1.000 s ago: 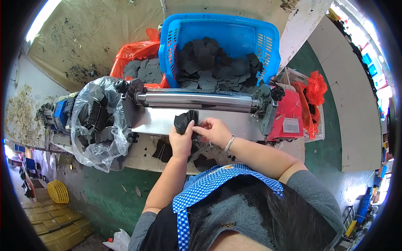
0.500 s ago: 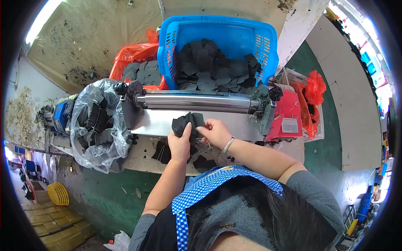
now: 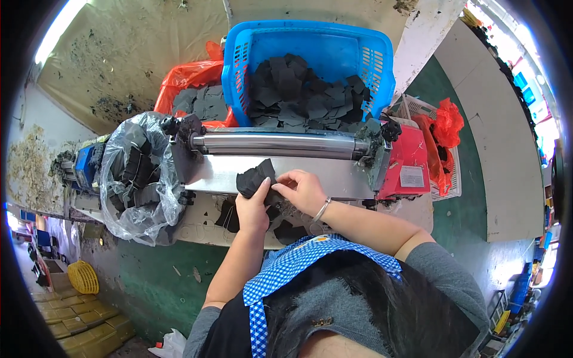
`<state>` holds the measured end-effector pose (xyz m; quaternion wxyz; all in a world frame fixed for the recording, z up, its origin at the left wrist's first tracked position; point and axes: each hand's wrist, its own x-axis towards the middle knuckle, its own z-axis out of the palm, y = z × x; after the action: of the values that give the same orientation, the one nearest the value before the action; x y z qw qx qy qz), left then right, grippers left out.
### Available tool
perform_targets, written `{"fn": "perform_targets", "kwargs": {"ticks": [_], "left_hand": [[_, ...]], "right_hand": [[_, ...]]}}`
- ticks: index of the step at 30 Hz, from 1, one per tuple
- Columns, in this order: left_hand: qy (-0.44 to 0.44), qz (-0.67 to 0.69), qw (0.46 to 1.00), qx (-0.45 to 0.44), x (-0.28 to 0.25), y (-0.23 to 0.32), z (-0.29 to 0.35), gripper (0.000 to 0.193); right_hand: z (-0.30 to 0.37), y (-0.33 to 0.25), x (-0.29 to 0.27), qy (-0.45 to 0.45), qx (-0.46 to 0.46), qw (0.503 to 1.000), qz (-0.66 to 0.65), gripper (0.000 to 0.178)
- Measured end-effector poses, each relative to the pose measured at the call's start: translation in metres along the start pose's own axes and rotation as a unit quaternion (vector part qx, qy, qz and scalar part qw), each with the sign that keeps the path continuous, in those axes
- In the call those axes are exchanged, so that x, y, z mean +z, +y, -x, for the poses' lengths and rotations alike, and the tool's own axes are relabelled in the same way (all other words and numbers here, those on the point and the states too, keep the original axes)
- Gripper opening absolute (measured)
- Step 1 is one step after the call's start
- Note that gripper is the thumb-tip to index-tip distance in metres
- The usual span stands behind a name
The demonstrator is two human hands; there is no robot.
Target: The person is feeding black leather shoe components through a roller machine to apply glue.
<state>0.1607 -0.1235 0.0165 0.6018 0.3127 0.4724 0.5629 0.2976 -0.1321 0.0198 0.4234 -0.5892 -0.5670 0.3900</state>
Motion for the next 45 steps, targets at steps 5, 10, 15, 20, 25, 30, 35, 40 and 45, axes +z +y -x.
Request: {"fn": "perform_targets", "kwargs": {"ticks": [5,10,15,20,25,30,35,40,45], "left_hand": [[-0.043,0.157,0.969,-0.185,-0.013,0.000,-0.006,0.022],[-0.025,0.140,0.975,-0.169,-0.004,0.009,0.004,0.024],[0.003,0.073,0.996,-0.044,-0.012,0.002,-0.003,0.023],[0.041,0.014,0.997,0.064,-0.019,0.014,-0.011,0.026],[0.032,0.011,0.997,0.068,-0.027,0.011,-0.004,0.027],[0.029,0.036,0.998,0.034,-0.040,0.013,0.005,0.028],[-0.005,0.044,0.999,0.010,-0.025,0.018,0.006,0.028],[-0.045,0.054,0.998,0.000,-0.019,0.013,0.008,0.027],[-0.058,0.051,0.997,-0.002,-0.014,0.005,0.013,0.027]], "right_hand": [[0.005,-0.013,-0.001,-0.011,-0.065,0.998,0.007,0.031],[0.010,0.007,0.004,-0.032,-0.034,0.999,-0.026,0.026],[-0.003,0.019,0.004,-0.103,0.189,0.952,-0.219,0.028],[-0.041,0.017,-0.023,0.076,0.397,0.809,-0.428,0.033],[0.003,-0.005,-0.051,0.064,-0.048,0.995,0.057,0.022],[-0.006,-0.059,-0.181,0.247,-0.200,0.755,0.574,0.048],[-0.010,-0.021,-0.250,0.041,-0.070,0.837,0.541,0.053],[-0.021,-0.017,-0.249,0.030,-0.055,0.885,0.462,0.041],[-0.017,-0.004,-0.239,0.127,-0.036,0.849,0.512,0.043]]}}
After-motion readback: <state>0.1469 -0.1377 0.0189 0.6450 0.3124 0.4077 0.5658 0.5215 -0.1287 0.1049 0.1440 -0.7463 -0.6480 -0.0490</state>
